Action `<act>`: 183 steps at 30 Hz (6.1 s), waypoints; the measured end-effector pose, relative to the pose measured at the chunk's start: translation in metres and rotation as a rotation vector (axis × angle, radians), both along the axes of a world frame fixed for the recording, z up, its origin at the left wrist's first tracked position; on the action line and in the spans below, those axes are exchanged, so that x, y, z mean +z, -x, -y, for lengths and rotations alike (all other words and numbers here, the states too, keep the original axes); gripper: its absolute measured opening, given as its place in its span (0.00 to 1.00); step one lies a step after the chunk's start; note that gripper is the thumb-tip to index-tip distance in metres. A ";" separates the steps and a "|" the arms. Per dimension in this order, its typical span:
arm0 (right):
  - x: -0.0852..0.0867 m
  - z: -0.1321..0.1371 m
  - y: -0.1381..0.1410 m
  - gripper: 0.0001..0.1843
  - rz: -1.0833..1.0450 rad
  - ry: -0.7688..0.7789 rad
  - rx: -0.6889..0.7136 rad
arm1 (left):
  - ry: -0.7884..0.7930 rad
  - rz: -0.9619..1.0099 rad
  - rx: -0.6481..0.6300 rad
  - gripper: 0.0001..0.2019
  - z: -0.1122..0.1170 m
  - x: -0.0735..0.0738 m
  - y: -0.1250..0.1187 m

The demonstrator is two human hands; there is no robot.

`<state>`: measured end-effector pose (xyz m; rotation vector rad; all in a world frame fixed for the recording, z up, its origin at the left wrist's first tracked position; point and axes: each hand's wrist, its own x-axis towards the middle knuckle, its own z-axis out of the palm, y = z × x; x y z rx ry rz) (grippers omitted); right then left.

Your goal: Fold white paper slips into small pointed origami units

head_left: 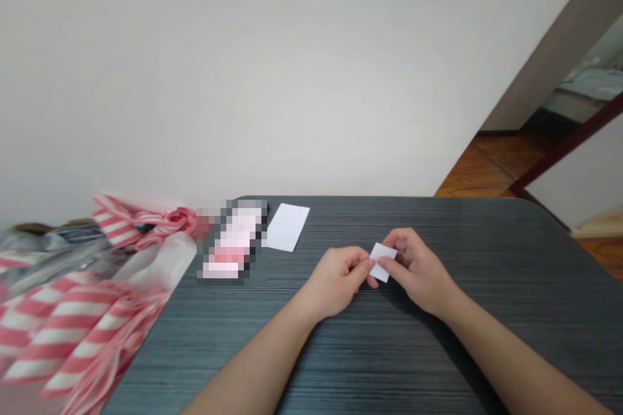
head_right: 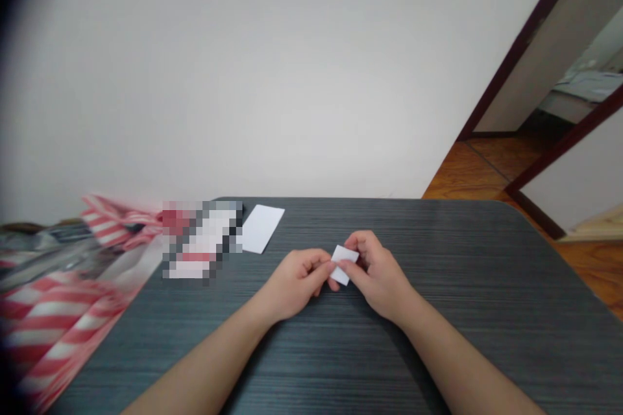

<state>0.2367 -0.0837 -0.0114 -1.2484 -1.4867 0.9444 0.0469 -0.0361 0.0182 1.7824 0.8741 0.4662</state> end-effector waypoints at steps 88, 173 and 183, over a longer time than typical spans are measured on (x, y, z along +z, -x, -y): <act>0.026 -0.002 -0.004 0.10 0.049 0.372 0.057 | -0.052 -0.005 0.019 0.16 0.002 -0.001 -0.001; 0.011 0.000 -0.009 0.06 0.035 0.133 0.121 | 0.148 0.219 0.035 0.07 0.000 -0.015 -0.005; 0.013 -0.001 -0.009 0.08 0.192 0.122 0.072 | 0.069 0.157 0.028 0.10 0.000 -0.013 -0.004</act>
